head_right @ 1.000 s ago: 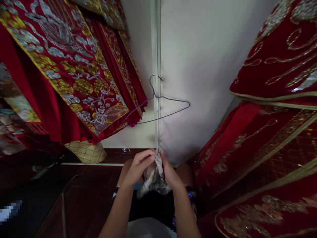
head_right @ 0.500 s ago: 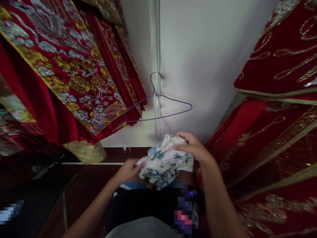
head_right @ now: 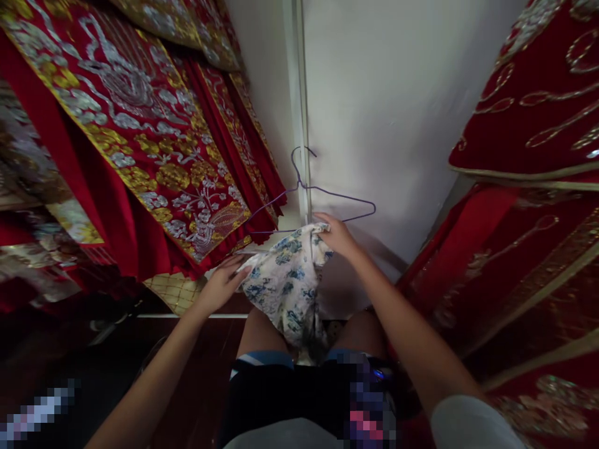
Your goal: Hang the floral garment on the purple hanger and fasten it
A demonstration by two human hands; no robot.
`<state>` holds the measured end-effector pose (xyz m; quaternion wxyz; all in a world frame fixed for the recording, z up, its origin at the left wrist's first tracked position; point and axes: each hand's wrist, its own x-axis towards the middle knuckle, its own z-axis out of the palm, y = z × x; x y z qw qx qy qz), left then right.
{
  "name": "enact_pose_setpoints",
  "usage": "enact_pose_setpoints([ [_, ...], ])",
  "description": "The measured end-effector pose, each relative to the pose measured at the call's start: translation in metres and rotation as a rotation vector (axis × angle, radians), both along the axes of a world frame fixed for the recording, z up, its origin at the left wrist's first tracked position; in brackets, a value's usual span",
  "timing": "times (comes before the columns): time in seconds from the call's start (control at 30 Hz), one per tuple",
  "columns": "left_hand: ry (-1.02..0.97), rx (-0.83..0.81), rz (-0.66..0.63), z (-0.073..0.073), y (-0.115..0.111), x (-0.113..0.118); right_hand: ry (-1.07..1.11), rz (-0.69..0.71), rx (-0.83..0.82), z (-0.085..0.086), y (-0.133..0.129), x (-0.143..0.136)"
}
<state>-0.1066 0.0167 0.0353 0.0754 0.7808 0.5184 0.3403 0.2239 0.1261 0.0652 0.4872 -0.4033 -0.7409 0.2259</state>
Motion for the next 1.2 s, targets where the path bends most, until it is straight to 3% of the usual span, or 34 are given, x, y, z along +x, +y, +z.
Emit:
enact_pose_setpoints([
  [0.13,-0.131,0.010,0.025,0.004,0.011,0.005,-0.082,-0.021,-0.014,-0.004,0.002,0.008],
  [0.3,-0.332,0.001,0.078,0.010,0.018,0.018,-0.157,-0.110,0.062,0.009,-0.023,0.027],
  [0.4,-0.434,0.080,0.086,0.024,0.017,0.029,-0.167,-0.117,0.074,0.016,-0.035,0.027],
  [0.47,-0.449,0.157,0.088,0.041,0.019,0.039,-0.129,-0.096,0.058,0.017,-0.040,0.022],
  [0.6,-0.368,0.235,0.041,0.083,0.036,0.064,0.000,-0.052,-0.068,0.010,-0.046,0.008],
  [0.7,-0.281,0.273,-0.006,0.103,0.062,0.082,0.067,-0.073,-0.131,0.005,-0.050,0.006],
  [0.83,-0.285,0.327,-0.049,0.106,0.090,0.089,0.110,-0.201,0.017,0.009,-0.052,0.026],
  [1.0,-0.170,0.292,-0.078,0.110,0.090,0.083,0.139,-0.518,0.182,0.020,-0.030,0.077],
  [1.2,0.041,0.316,-0.053,0.120,0.087,0.082,-0.107,-0.478,0.145,0.033,0.003,0.111],
])
